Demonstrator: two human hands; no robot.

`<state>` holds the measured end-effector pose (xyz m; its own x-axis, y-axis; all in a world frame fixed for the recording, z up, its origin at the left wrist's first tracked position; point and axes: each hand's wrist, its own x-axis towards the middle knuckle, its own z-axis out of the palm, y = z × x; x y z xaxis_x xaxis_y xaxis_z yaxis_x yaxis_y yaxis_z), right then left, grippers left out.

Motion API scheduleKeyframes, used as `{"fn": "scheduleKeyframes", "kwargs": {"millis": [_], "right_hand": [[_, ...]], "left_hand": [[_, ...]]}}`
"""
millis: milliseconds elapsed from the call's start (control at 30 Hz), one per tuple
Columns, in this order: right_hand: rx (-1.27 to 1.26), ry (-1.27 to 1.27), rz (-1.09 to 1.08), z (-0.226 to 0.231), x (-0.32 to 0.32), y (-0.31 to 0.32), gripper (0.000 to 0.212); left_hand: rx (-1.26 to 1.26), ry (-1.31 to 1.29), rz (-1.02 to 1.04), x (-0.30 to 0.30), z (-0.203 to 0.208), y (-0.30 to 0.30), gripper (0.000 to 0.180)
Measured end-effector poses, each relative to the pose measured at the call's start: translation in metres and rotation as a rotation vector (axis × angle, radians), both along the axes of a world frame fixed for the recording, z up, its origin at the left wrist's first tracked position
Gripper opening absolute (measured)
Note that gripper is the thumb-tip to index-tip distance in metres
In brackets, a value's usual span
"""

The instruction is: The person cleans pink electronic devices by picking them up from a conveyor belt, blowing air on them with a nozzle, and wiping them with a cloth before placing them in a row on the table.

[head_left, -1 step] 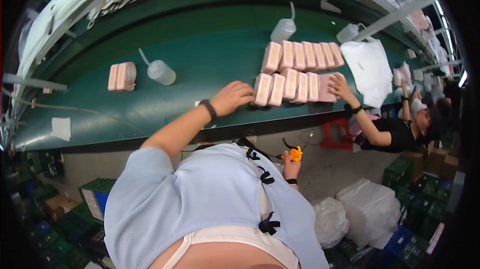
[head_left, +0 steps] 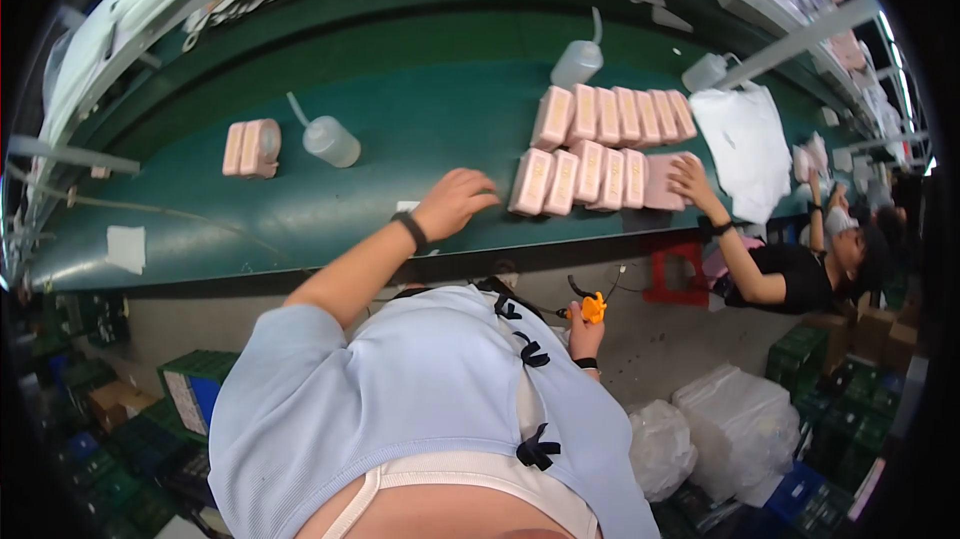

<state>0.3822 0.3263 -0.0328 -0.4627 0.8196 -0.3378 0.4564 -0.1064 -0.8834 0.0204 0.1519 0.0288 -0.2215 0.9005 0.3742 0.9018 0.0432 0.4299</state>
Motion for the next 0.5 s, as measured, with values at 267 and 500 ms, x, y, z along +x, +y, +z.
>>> {"fn": "scheduleKeyframes", "kwargs": {"millis": [267,500], "right_hand": [[0.167,0.258,0.39,0.046,-0.085,-0.015,0.041],[0.082,0.205,0.633,0.092,-0.149,-0.081,0.034]], "left_hand": [[0.191,-0.095,1.224,-0.058,-0.024,-0.214,0.046],[-0.215,0.298,1.524,-0.196,-0.037,-0.3,0.073]]}}
